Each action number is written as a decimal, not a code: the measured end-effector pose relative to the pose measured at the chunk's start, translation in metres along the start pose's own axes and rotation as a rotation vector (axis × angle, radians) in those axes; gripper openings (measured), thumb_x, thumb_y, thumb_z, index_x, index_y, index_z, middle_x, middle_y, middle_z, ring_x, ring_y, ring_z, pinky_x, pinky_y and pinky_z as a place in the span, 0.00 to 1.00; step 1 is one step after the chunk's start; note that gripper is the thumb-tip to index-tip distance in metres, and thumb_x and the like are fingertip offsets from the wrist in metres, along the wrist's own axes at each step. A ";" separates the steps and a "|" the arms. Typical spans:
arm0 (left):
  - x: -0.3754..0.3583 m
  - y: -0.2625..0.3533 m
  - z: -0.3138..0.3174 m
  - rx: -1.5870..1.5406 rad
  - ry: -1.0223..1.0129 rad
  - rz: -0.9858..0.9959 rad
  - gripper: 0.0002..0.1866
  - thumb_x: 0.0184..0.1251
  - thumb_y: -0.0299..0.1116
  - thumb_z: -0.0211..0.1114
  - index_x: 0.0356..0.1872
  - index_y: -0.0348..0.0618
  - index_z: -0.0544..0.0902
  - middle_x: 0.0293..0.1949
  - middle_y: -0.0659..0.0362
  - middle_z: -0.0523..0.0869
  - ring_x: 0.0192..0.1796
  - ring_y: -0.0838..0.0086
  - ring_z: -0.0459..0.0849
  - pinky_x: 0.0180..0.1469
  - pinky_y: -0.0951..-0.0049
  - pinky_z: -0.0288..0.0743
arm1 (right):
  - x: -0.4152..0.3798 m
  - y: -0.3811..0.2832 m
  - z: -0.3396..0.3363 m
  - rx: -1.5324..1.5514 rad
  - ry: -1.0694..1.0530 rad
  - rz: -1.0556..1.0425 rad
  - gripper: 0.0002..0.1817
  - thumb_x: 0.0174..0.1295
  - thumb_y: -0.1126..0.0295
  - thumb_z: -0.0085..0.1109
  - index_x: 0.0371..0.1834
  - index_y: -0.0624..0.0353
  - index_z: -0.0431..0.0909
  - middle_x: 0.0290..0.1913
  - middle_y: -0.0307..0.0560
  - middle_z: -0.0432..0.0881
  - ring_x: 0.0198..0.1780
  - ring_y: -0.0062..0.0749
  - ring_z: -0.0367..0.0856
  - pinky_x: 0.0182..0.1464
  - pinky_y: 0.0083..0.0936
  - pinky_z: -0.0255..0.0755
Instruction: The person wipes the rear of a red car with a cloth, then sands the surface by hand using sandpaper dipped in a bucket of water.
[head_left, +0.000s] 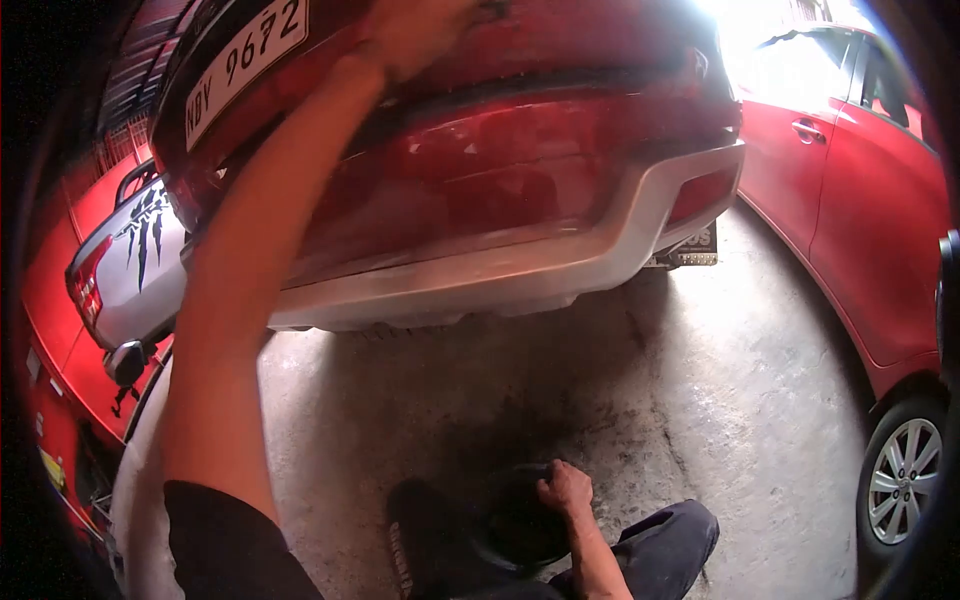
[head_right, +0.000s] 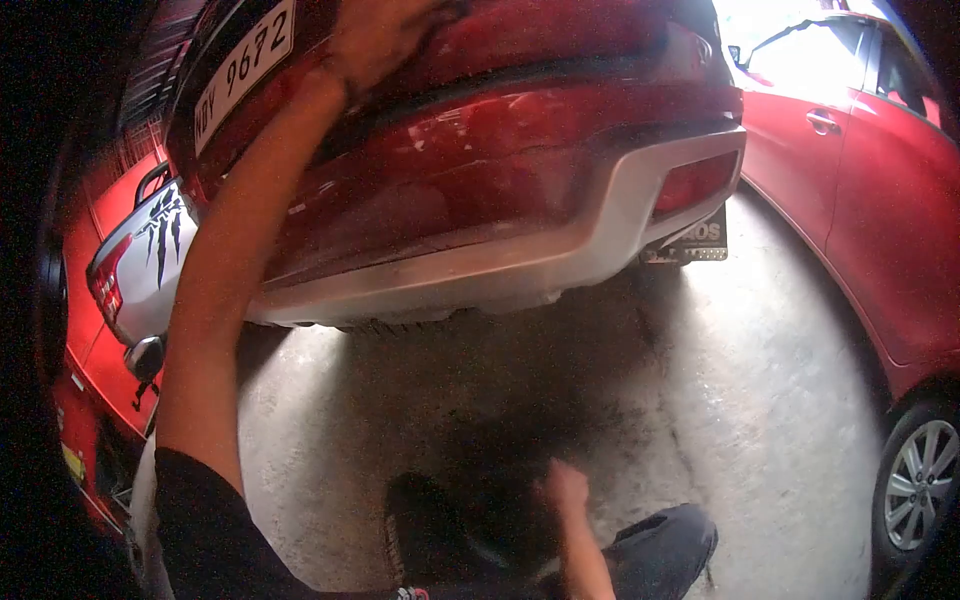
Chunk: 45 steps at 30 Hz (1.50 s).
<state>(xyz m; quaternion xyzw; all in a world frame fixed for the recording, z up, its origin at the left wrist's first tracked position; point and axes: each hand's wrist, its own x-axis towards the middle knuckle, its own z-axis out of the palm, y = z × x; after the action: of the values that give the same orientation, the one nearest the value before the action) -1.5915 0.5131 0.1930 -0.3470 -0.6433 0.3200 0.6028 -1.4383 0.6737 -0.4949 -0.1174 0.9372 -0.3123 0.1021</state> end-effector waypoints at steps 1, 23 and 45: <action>-0.011 -0.005 -0.006 0.025 -0.039 -0.028 0.17 0.67 0.34 0.66 0.57 0.55 0.87 0.65 0.60 0.85 0.69 0.66 0.80 0.73 0.40 0.57 | 0.002 0.003 0.001 -0.002 -0.007 0.005 0.23 0.60 0.51 0.63 0.49 0.58 0.81 0.49 0.57 0.88 0.54 0.56 0.86 0.57 0.50 0.79; -0.140 0.055 -0.132 -0.216 -0.031 -0.403 0.23 0.63 0.35 0.70 0.62 0.54 0.86 0.65 0.54 0.85 0.68 0.55 0.79 0.69 0.49 0.66 | 0.007 0.011 0.007 -0.005 0.071 -0.115 0.23 0.59 0.51 0.64 0.48 0.59 0.81 0.48 0.62 0.87 0.54 0.60 0.85 0.56 0.52 0.78; -0.354 0.488 -0.174 -1.414 -1.535 -0.345 0.20 0.65 0.50 0.69 0.50 0.48 0.87 0.50 0.50 0.88 0.52 0.51 0.88 0.60 0.48 0.78 | 0.003 -0.015 -0.008 -0.010 -0.010 0.001 0.21 0.62 0.51 0.59 0.50 0.55 0.81 0.46 0.63 0.87 0.53 0.63 0.85 0.56 0.55 0.78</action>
<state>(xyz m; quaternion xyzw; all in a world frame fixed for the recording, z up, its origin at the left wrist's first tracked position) -1.3764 0.4875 -0.3958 -0.2278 -0.9325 -0.0839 -0.2675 -1.4410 0.6660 -0.4798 -0.1191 0.9382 -0.3070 0.1066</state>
